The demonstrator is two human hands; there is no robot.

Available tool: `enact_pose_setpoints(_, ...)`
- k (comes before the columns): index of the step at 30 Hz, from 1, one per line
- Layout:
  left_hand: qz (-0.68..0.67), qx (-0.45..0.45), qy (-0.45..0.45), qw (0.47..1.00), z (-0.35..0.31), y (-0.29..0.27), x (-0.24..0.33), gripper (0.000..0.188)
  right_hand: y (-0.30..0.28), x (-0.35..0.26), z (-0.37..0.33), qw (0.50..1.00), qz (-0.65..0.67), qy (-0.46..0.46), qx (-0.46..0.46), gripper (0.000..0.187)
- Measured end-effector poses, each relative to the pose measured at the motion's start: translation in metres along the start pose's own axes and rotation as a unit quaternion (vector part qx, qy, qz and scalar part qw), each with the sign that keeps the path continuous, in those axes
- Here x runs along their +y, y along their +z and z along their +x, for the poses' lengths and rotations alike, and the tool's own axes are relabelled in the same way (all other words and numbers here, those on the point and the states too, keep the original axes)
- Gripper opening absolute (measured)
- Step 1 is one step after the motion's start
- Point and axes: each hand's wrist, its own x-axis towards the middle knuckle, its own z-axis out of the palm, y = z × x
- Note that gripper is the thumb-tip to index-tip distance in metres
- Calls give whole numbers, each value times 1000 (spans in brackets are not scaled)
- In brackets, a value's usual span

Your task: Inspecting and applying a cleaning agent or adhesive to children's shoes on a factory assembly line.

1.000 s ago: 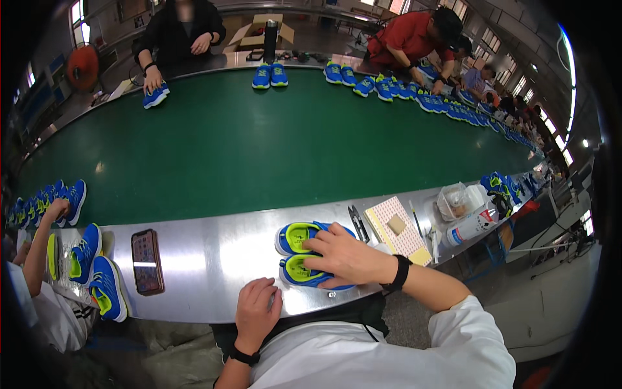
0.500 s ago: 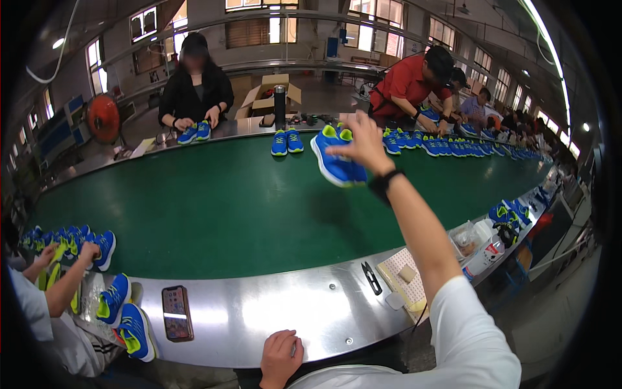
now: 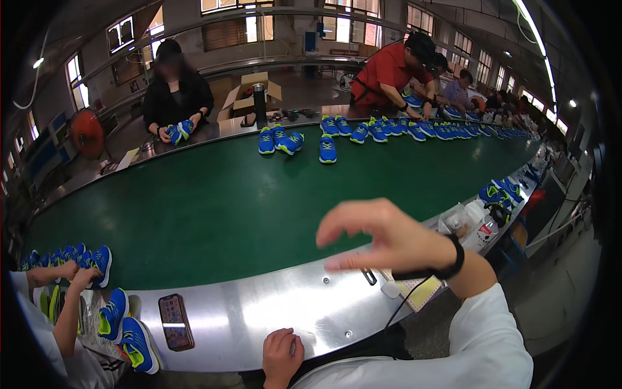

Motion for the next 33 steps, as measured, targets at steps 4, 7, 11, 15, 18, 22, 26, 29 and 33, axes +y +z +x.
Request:
enact_pose_setpoints(4,-10,-12,5,1000,10,5,19,8,48,-31,-89,983,181,7,36,14)
enact_pose_setpoints(7,-11,-5,-1,1000,5,6,16,10,101,-10,-111,957,241,116,114,13)
enact_pose_setpoints(11,-163,-111,-222,955,18,-15,34,28,182,51,-119,899,352,195,173,23)
enact_pose_setpoints(15,-345,-108,-274,891,37,16,55,40,243,95,-128,848,467,204,147,14)
enact_pose_setpoints(18,-367,-79,-221,900,40,42,54,48,263,100,-126,899,354,190,173,13)
enact_pose_setpoints(22,-258,-101,-212,937,34,46,47,45,259,96,-127,919,277,162,229,15)
enact_pose_setpoints(26,-284,-88,-219,929,26,56,26,46,254,90,-125,878,358,151,280,11)
enact_pose_setpoints(29,-302,-89,-246,917,29,60,31,47,265,105,-124,886,314,175,292,11)
enact_pose_setpoints(33,-278,-100,-236,926,30,54,43,47,267,106,-127,879,323,166,309,12)
